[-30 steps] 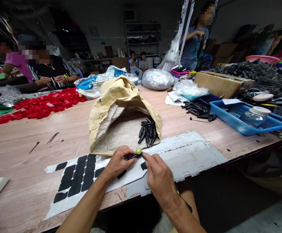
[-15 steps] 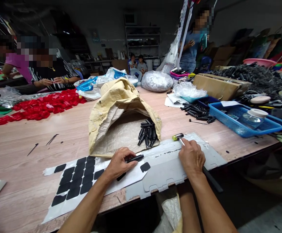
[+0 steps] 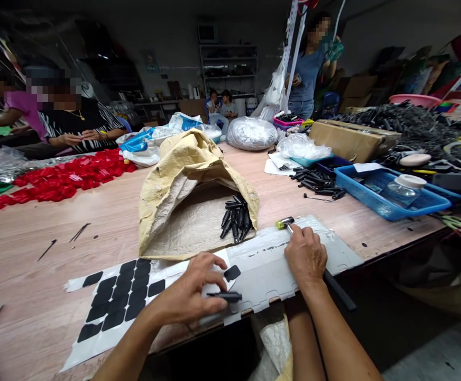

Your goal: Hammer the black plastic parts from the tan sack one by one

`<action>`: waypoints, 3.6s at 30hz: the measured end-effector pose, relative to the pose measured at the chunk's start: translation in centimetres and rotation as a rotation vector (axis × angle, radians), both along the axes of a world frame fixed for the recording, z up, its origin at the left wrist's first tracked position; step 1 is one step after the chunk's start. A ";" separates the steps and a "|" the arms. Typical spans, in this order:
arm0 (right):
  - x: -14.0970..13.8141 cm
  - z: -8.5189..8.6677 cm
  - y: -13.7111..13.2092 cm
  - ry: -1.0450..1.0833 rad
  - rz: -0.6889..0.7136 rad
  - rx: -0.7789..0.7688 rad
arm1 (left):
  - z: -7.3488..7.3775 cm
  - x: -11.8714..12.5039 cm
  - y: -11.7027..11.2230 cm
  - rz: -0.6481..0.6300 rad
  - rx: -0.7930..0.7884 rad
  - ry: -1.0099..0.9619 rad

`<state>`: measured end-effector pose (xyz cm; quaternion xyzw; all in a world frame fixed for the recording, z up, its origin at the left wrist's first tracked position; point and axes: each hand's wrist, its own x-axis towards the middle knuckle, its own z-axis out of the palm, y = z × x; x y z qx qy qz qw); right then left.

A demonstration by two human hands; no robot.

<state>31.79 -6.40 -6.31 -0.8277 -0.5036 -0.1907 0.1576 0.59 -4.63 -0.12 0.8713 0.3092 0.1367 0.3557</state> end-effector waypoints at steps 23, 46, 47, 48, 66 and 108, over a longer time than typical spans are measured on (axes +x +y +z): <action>-0.2 0.0 0.0 -0.036 -0.009 0.007 | -2.0 6.9 9.2 0.606 0.299 0.144; -3.3 2.8 -1.4 0.370 0.253 0.305 | -4.3 -0.6 3.7 0.366 0.121 -0.098; -4.4 3.4 -1.7 0.446 0.360 0.344 | -4.3 -0.6 3.8 0.369 0.119 -0.100; -5.6 3.9 -2.0 0.526 0.467 0.348 | -4.2 -0.6 3.8 0.372 0.117 -0.101; -13.5 3.7 -4.0 0.541 0.701 0.105 | -4.5 -0.5 3.9 0.379 0.131 -0.131; 0.4 0.1 2.1 0.012 -0.066 -0.035 | -1.0 -2.2 -6.5 -0.014 -0.086 0.213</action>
